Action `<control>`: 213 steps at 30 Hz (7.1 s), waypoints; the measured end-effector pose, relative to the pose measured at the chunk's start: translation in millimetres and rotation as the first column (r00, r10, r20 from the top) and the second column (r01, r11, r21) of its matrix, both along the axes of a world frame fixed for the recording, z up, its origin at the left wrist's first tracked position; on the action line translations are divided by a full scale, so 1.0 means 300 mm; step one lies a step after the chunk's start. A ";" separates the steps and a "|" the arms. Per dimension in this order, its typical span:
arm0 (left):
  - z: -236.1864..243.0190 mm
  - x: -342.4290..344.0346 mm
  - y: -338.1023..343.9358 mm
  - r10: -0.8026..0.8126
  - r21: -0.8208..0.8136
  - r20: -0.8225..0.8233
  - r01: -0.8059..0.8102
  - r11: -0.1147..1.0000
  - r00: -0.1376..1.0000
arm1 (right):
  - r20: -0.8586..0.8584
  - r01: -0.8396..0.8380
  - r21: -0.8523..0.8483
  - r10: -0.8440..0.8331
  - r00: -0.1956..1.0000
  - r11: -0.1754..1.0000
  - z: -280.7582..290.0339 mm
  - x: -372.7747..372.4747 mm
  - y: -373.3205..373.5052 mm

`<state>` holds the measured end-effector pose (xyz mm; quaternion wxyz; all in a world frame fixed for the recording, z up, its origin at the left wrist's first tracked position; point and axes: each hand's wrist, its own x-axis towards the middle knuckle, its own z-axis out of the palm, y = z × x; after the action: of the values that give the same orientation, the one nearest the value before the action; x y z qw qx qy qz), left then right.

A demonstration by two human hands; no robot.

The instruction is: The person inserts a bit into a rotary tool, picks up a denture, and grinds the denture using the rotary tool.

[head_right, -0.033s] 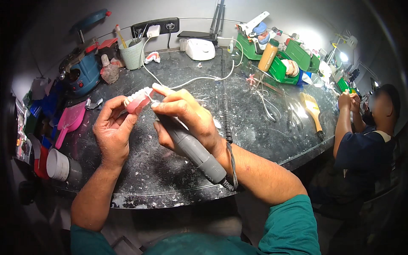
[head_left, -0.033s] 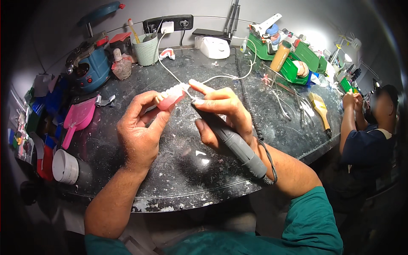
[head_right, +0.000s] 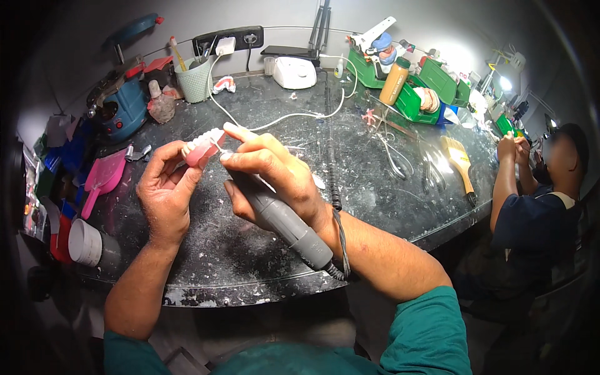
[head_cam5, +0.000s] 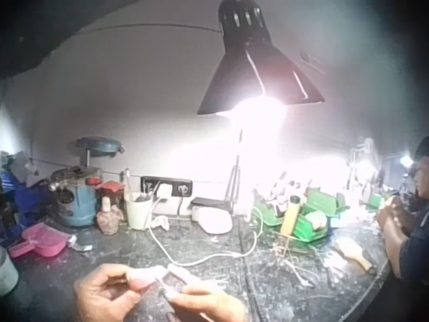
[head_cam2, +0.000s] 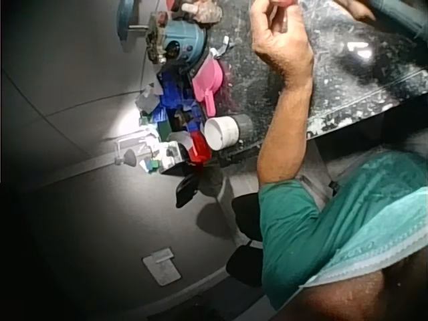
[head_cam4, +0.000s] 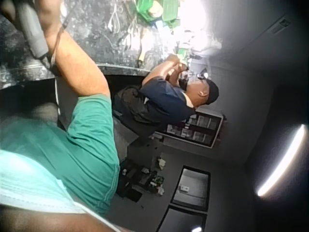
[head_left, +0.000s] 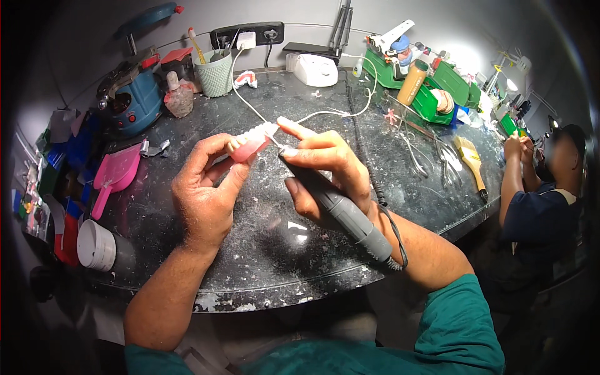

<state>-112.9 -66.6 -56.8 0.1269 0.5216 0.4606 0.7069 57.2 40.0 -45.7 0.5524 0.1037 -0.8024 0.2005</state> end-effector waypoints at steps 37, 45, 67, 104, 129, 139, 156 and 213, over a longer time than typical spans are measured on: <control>-0.008 -0.031 0.025 -0.043 0.153 -0.154 0.067 0.986 0.987 | -0.084 -0.028 -0.007 0.028 0.996 1.000 -0.009 -0.014 0.014; -0.007 -0.037 0.023 -0.031 0.179 -0.191 0.065 0.982 0.981 | -0.104 -0.019 -0.024 0.017 0.994 1.000 -0.002 -0.017 0.001; -0.014 -0.034 0.027 -0.058 0.158 -0.150 0.082 0.984 0.987 | -0.074 -0.051 -0.027 0.049 0.996 0.998 -0.004 -0.005 0.010; 0.001 -0.027 0.009 0.061 0.140 -0.271 -0.023 0.990 0.961 | -0.095 -0.073 -0.044 0.068 0.993 0.996 -0.009 -0.014 0.013; 0.001 -0.024 0.016 0.086 0.183 -0.267 -0.037 0.982 0.960 | -0.077 -0.104 0.039 0.107 0.991 0.994 0.003 -0.020 0.020; -0.002 -0.026 0.017 0.067 0.186 -0.267 -0.017 0.982 0.961 | -0.071 -0.118 0.035 0.121 0.990 0.992 0.007 -0.018 0.019; 0.004 -0.024 0.013 0.074 0.176 -0.274 -0.026 0.984 0.959 | -0.071 -0.207 0.050 0.210 0.975 0.977 -0.002 -0.019 0.037; 0.006 -0.040 0.001 0.168 0.178 -0.443 -0.097 0.979 0.881 | -0.052 -0.169 0.043 0.171 0.984 0.985 0.000 -0.010 0.039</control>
<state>-124.9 -66.4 -55.0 -0.0730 0.6480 0.4573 0.6047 54.3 51.7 -45.6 0.5532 0.1879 -0.7787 0.2286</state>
